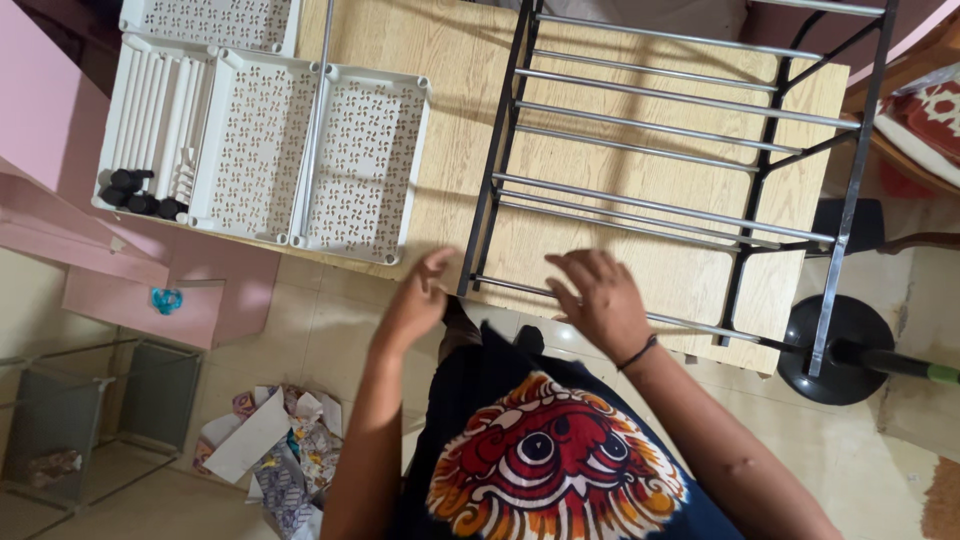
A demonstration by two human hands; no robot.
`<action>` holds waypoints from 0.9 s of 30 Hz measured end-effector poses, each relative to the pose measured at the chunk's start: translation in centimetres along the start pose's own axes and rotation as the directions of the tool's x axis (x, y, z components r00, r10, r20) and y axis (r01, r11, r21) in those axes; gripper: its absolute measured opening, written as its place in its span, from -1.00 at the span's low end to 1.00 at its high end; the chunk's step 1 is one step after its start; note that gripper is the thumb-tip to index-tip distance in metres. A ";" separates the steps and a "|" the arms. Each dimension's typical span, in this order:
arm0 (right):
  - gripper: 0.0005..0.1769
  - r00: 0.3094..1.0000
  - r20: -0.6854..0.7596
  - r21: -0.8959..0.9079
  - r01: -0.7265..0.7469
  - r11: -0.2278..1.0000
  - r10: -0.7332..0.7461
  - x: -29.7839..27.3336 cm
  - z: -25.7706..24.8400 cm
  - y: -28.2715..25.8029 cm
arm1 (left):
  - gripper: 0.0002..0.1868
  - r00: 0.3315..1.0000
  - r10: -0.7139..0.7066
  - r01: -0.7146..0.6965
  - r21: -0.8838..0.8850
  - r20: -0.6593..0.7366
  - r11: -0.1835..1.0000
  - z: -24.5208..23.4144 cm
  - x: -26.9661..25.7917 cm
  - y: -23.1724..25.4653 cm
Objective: The person assembles a dish rack by attaching black plastic feet to white perforated trays and inserting metal rods into the frame. They handle multiple trays and rods, arranging them on a wooden table before placing the assembled rack upright.
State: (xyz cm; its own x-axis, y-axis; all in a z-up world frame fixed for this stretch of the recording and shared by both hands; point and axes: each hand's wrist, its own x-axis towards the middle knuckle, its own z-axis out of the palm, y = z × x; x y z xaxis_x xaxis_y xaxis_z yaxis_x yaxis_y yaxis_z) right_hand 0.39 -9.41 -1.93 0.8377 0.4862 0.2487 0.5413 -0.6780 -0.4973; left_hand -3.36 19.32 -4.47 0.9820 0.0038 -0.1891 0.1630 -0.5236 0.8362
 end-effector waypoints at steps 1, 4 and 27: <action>-0.66 0.999 -0.032 -0.070 0.015 0.997 -0.018 0.7 -0.6 0.3 | -0.46 0.988 -0.144 0.146 -0.048 0.049 0.988 -0.9 0.4 0.5; -0.67 0.992 -0.100 -0.219 0.057 0.974 -0.081 3.1 -2.6 1.3 | -0.66 0.985 0.055 -0.066 -0.065 -0.163 0.996 -2.5 2.8 2.6; -0.40 0.955 0.234 -0.298 -0.107 0.948 0.181 11.2 -3.0 3.1 | -0.65 0.883 0.296 -0.210 0.257 -0.365 0.943 4.0 12.4 6.0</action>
State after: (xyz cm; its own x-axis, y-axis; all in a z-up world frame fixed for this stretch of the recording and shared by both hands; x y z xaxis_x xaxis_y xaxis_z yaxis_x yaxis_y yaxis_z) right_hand 11.66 -7.68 1.78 0.8813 0.4703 -0.0466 0.4455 -0.8595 -0.2505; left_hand 9.38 12.86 -3.88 0.9499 0.1597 0.2688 -0.0772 -0.7134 0.6965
